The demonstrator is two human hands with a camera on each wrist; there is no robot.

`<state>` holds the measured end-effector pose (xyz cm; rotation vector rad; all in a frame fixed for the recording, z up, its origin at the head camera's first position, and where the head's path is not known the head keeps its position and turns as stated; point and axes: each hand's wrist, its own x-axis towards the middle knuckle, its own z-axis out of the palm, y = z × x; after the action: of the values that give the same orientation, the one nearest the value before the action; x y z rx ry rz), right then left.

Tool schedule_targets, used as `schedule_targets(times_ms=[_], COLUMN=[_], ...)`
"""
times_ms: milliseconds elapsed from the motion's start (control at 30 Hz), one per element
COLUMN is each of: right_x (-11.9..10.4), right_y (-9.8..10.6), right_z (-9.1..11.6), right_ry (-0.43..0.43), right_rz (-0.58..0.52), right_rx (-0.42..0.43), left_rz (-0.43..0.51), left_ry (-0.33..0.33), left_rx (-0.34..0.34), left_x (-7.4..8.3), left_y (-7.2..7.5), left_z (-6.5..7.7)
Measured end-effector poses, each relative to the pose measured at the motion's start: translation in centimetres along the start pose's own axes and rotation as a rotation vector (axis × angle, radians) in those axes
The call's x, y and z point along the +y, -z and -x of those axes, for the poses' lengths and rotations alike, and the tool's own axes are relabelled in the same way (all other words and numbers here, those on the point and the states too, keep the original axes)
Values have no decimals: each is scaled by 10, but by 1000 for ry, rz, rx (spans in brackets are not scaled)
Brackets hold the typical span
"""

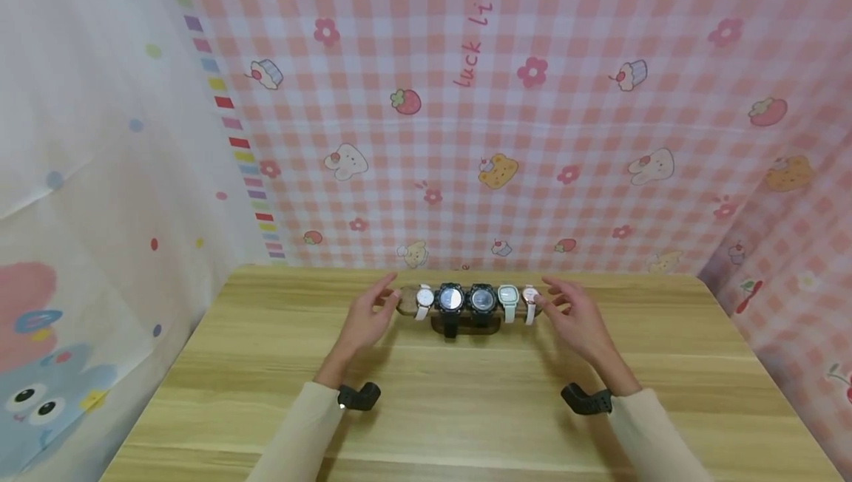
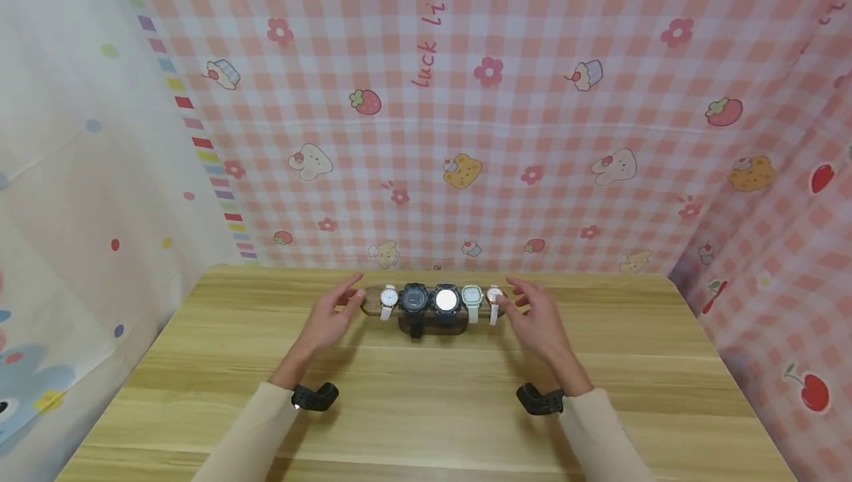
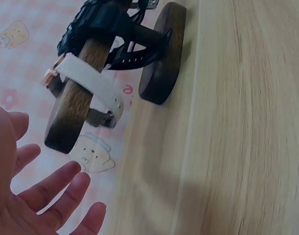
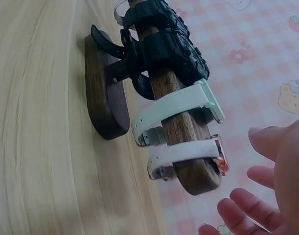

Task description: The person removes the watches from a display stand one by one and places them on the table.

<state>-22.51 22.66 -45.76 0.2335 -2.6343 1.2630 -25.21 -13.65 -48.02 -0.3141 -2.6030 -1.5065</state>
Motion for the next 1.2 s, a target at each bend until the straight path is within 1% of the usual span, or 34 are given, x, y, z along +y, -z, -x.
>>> schedule_targets(times_ms=[200,467,700,900,1200], right_x=[1,1,2,0,2], right_y=[-8,-14,-16,-18,-19], right_z=[-5,-6,-9,-11,-14], right_ry=[-47,-45,-39,-12,-22], right_rz=[-1,11,19,22,58], right_rx=[-6,10,9,19,41], left_rz=[42,77,153,201,231], left_ry=[32,60,107,102,119], left_rx=[-8,-47,-29,-8,-8], left_x=[0,-2,-3,-3,-4], left_y=[-11,-18,-21,-21,-23], left_z=[-2,-3,-4,-4,-4])
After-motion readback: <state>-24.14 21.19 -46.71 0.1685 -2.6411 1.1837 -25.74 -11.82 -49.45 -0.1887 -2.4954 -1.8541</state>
